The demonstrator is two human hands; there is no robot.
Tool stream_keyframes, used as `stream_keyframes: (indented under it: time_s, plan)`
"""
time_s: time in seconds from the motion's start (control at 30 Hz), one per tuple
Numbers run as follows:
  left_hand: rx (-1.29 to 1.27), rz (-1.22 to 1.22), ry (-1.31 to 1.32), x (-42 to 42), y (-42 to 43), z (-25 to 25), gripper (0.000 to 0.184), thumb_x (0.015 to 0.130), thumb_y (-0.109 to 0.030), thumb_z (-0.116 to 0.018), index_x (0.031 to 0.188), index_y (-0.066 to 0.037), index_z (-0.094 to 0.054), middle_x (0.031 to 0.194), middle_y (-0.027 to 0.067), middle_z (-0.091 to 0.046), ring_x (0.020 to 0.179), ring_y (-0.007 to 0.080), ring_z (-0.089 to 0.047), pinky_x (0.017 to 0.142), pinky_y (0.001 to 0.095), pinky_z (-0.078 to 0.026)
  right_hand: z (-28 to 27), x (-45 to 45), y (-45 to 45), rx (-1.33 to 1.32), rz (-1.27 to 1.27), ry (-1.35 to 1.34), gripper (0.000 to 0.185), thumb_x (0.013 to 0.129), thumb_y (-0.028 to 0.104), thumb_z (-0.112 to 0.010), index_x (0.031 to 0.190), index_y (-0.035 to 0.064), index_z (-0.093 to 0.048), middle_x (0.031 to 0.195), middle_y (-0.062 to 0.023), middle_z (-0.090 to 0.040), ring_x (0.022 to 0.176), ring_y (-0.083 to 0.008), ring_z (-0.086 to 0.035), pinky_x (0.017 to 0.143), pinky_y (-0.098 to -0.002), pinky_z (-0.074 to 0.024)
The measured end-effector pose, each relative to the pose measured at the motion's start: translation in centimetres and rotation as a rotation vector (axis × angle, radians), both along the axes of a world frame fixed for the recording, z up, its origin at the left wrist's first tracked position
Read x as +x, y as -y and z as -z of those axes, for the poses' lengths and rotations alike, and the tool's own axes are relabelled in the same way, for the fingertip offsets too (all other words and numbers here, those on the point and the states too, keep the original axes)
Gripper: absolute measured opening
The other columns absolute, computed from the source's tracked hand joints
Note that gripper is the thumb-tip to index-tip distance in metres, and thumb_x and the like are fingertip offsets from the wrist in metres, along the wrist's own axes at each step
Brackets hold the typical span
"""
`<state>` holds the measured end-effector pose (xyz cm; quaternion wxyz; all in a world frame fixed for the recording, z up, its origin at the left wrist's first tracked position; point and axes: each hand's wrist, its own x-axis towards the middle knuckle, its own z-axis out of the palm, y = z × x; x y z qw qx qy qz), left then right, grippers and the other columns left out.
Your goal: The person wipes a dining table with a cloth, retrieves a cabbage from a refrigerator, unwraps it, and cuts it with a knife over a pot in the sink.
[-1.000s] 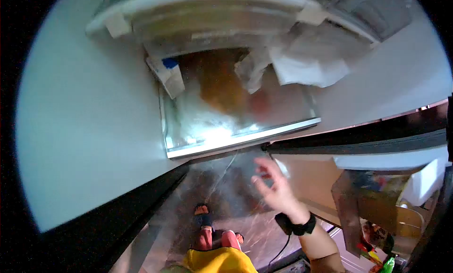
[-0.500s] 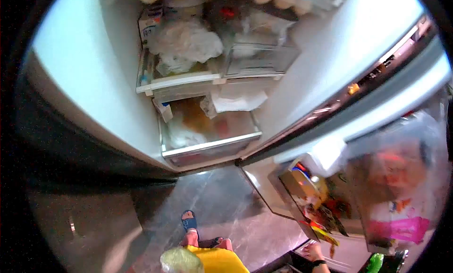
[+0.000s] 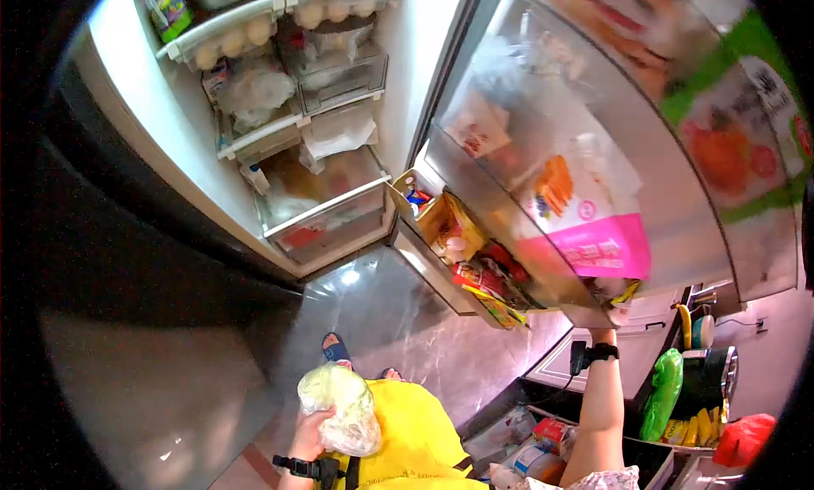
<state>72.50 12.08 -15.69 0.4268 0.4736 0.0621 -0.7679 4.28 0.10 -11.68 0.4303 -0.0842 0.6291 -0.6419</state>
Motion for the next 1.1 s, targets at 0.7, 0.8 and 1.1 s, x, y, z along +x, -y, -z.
stream_keyframes:
  time_s: [0.7, 0.8, 1.1]
  plan:
    - [-0.374, 0.064, 0.363, -5.5, -8.2, -17.2, 0.055, 0.071, 0.003, -0.068, 0.123, -0.002, -0.05, 0.111, 0.0115, -0.061, 0.099, 0.0253, -0.061, 0.085, 0.0384, -0.051, -13.1, 25.3, -10.2, -0.458, -0.995, -1.578, 0.047, 0.079, 0.039, -0.067, 0.116, 0.0113, -0.057, 0.115, -0.0132, -0.059, 0.109, -0.0305, -0.052, 0.091, -0.0426, -0.0426]
    - [-0.227, 0.072, 0.294, -2.0, -8.4, -15.6, 0.054, 0.073, 0.002, -0.068, 0.124, -0.002, -0.049, 0.111, 0.0126, -0.061, 0.098, 0.0269, -0.062, 0.082, 0.0395, -0.052, -11.1, 31.9, -9.0, -0.199, -1.104, -1.383, 0.054, 0.069, 0.047, -0.072, 0.107, 0.0122, -0.057, 0.092, -0.0106, -0.066, 0.085, -0.03, -0.064, 0.071, -0.041, -0.0512]
    - [0.027, 0.272, 0.19, 6.2, -9.1, -11.3, 0.042, 0.082, -0.022, -0.055, 0.122, -0.009, -0.052, 0.118, 0.0135, -0.055, 0.103, 0.0277, -0.055, 0.074, 0.0413, -0.054, -16.7, 48.7, -4.8, 0.079, -1.092, -1.266, 0.062, 0.07, 0.055, -0.067, 0.098, 0.0022, -0.052, 0.071, -0.0177, -0.064, 0.071, -0.0336, -0.065, 0.065, -0.0446, -0.0497]
